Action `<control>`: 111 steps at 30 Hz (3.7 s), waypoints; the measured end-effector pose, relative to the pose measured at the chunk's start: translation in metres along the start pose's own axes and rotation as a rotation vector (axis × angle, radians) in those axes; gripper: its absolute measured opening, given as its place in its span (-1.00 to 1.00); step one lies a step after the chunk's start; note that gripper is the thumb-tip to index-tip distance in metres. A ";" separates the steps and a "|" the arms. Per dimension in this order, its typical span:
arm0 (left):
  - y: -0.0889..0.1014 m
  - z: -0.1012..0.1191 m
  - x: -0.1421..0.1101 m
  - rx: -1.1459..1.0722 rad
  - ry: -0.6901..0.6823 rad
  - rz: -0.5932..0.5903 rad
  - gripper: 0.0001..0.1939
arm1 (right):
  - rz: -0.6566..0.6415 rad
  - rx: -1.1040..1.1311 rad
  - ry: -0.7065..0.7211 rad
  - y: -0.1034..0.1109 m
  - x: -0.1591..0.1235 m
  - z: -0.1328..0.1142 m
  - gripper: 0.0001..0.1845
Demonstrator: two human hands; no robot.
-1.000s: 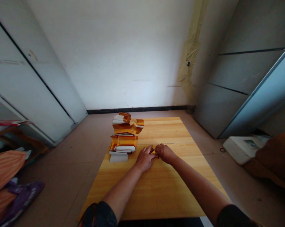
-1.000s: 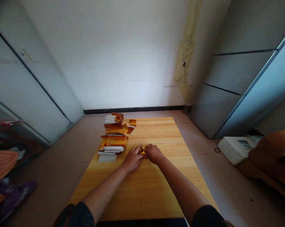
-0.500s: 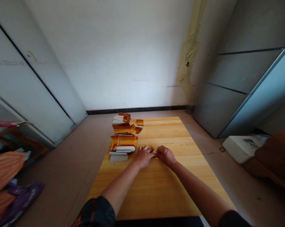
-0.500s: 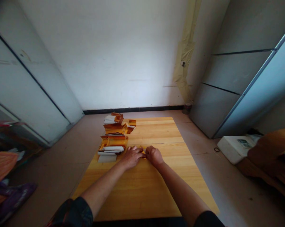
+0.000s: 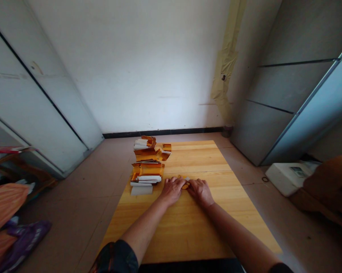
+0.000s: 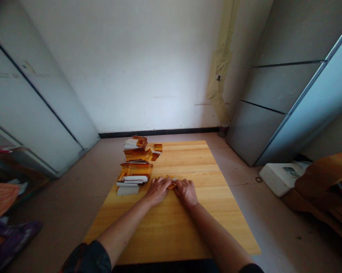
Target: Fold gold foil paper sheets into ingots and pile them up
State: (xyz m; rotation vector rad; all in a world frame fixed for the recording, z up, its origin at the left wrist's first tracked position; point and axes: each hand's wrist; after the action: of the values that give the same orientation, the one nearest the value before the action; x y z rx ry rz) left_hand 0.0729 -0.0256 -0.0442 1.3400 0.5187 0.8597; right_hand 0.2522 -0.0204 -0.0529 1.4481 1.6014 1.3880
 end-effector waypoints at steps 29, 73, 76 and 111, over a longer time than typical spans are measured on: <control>-0.006 0.009 0.007 0.015 0.125 0.129 -0.87 | -0.051 -0.157 0.216 0.000 0.002 0.009 -0.78; -0.002 -0.002 0.016 0.163 -0.095 0.174 -0.79 | -0.039 -0.103 0.397 0.002 0.035 0.042 -0.73; -0.004 -0.003 0.016 0.180 -0.114 0.196 -0.84 | -0.047 -0.089 0.386 0.002 0.035 0.042 -0.74; -0.016 0.006 0.017 0.262 -0.060 0.263 -0.80 | 0.000 -0.200 0.127 -0.012 0.021 0.016 -0.80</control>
State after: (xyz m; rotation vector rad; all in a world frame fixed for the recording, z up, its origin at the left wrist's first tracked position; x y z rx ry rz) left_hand 0.0917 -0.0165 -0.0563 1.6954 0.4234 0.9857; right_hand 0.2570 0.0059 -0.0640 1.2651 1.4897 1.6178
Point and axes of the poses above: each hand's wrist, its own x-axis towards the middle knuckle, its own y-axis out of the back of the hand, z = x × y, and after that the axes turned 11 degrees about -y, right-handed
